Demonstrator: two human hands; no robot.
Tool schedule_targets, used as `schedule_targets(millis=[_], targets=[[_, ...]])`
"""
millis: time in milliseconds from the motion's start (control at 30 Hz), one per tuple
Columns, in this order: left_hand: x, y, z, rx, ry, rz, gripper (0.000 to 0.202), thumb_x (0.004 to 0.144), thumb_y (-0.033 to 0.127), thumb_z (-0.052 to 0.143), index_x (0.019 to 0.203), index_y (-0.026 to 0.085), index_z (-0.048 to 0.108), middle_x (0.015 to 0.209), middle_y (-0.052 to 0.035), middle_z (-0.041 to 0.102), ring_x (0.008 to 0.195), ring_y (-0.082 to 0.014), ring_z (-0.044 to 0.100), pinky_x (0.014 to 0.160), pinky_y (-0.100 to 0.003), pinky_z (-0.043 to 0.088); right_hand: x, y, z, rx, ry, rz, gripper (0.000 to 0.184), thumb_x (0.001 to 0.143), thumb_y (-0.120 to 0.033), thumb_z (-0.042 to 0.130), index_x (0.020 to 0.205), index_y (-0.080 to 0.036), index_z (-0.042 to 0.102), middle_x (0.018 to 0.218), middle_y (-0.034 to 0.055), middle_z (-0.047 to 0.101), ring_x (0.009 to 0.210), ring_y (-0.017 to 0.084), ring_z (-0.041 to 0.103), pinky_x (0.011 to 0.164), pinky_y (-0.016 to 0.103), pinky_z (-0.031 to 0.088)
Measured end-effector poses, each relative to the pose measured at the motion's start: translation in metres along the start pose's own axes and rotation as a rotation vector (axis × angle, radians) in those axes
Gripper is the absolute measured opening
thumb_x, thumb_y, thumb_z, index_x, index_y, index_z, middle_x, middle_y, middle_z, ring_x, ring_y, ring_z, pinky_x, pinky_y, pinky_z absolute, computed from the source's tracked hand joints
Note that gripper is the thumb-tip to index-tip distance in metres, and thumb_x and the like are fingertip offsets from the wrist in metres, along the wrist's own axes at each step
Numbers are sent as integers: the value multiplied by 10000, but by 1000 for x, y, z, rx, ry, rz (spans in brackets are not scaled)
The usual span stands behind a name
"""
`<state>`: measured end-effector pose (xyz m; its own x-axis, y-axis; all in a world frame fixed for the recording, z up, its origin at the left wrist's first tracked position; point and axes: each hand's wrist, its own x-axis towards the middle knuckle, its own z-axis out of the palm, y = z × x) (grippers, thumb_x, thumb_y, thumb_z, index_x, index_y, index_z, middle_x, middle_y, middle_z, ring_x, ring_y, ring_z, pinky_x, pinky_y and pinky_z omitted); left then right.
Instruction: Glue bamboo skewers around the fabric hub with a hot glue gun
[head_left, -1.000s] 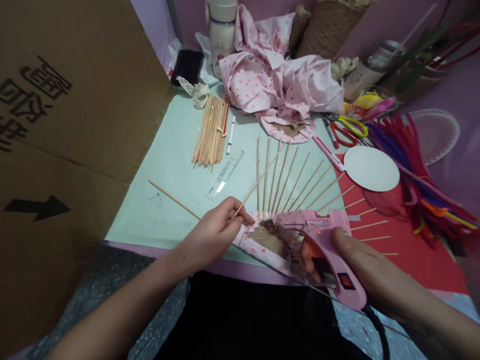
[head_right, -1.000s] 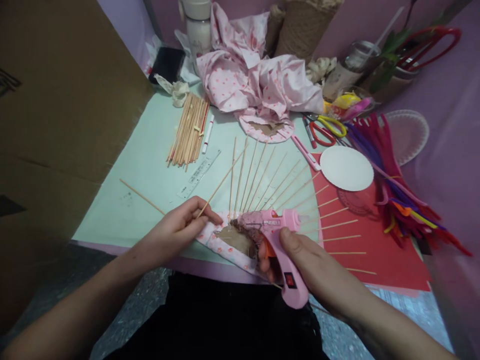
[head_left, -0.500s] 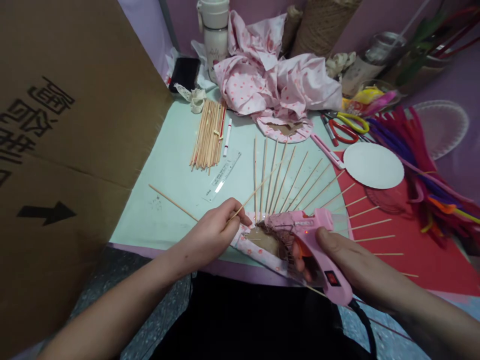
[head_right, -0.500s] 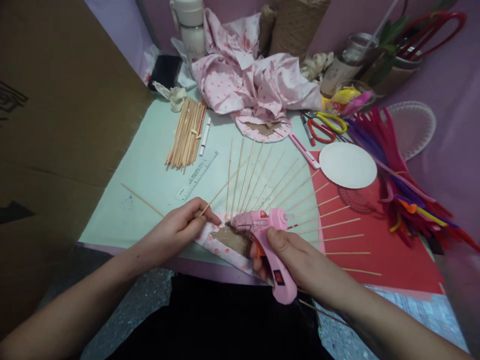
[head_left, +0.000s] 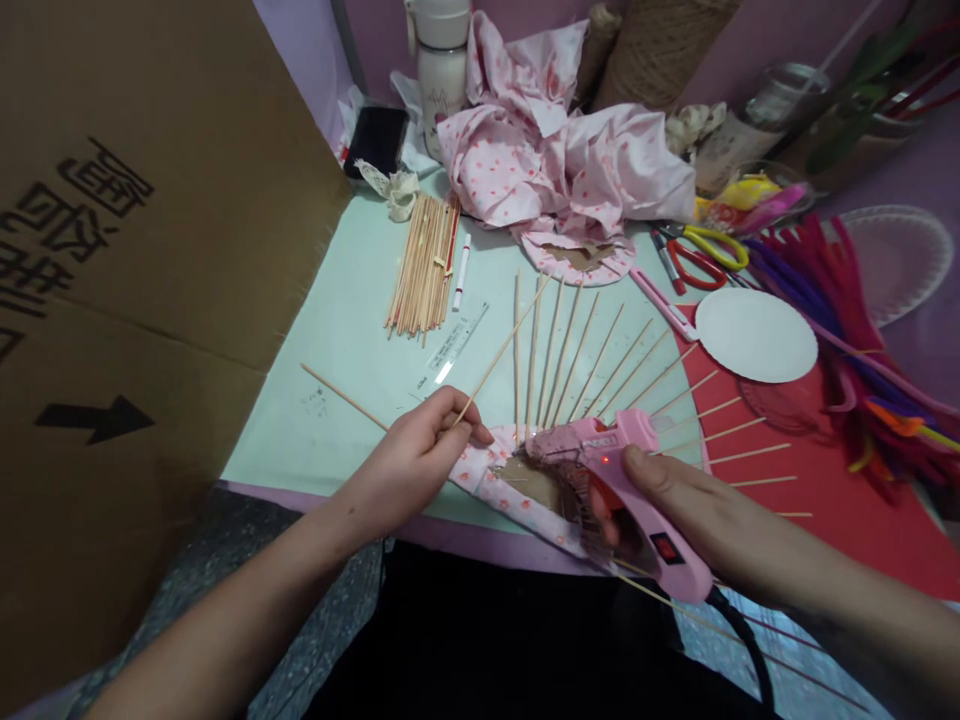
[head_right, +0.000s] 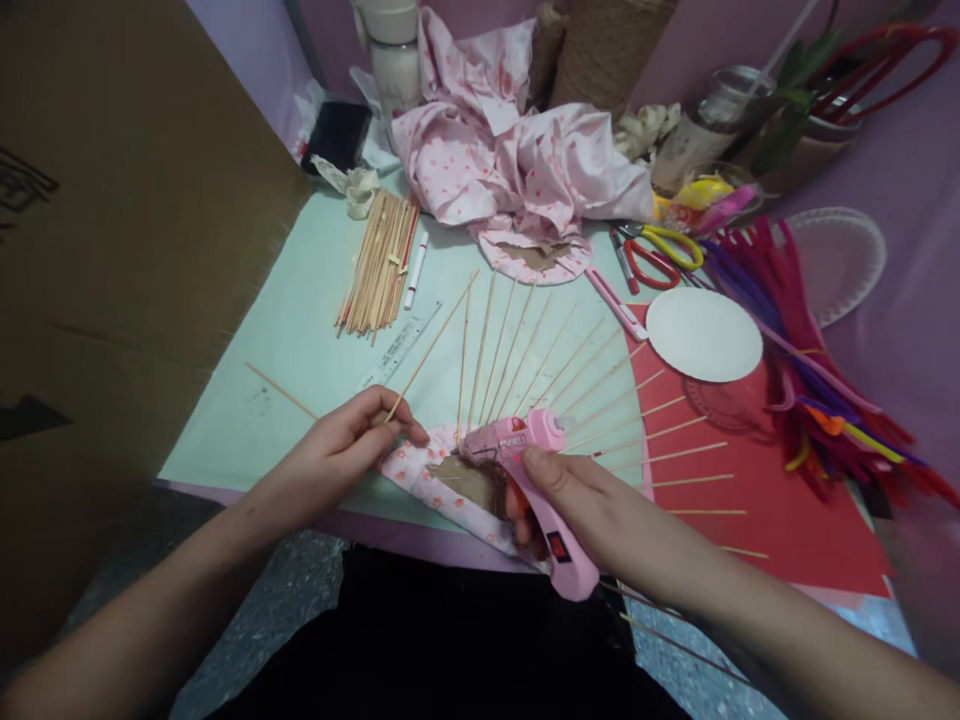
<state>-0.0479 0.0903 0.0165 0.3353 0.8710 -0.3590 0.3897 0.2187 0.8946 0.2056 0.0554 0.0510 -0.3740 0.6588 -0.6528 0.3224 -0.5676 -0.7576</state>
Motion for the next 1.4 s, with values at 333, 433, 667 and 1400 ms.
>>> schedule_targets(millis=[333, 433, 667, 1400], targets=[[2, 0, -1, -32, 7, -17, 127, 911, 232, 453, 929, 209, 576, 889, -15, 709, 795, -185, 592, 671, -297, 374, 0, -4, 0, -87, 31, -14, 608, 885, -740, 369, 648, -239, 618, 619, 9, 619, 602, 178, 567, 614, 302, 450], [2, -1, -1, -18, -4, -26, 124, 911, 226, 454, 940, 212, 574, 916, -14, 722, 753, -174, 581, 650, -288, 364, 0, -4, 1, -107, 26, -17, 623, 881, -752, 349, 624, -249, 612, 600, 14, 614, 588, 188, 567, 601, 315, 455], [3, -2, -1, 5, -10, -15, 118, 910, 216, 450, 931, 220, 566, 951, -12, 734, 793, -183, 598, 709, -299, 385, -2, -1, 0, -191, 83, -28, 666, 865, -786, 314, 622, -242, 611, 606, 26, 615, 604, 199, 578, 607, 323, 457], [3, -2, 0, 27, -41, -49, 106, 915, 232, 450, 944, 224, 552, 989, 1, 729, 888, -191, 604, 788, -312, 393, 2, -7, 1, -279, 104, -44, 649, 890, -739, 315, 604, -242, 620, 625, 33, 660, 654, 234, 640, 661, 341, 532]])
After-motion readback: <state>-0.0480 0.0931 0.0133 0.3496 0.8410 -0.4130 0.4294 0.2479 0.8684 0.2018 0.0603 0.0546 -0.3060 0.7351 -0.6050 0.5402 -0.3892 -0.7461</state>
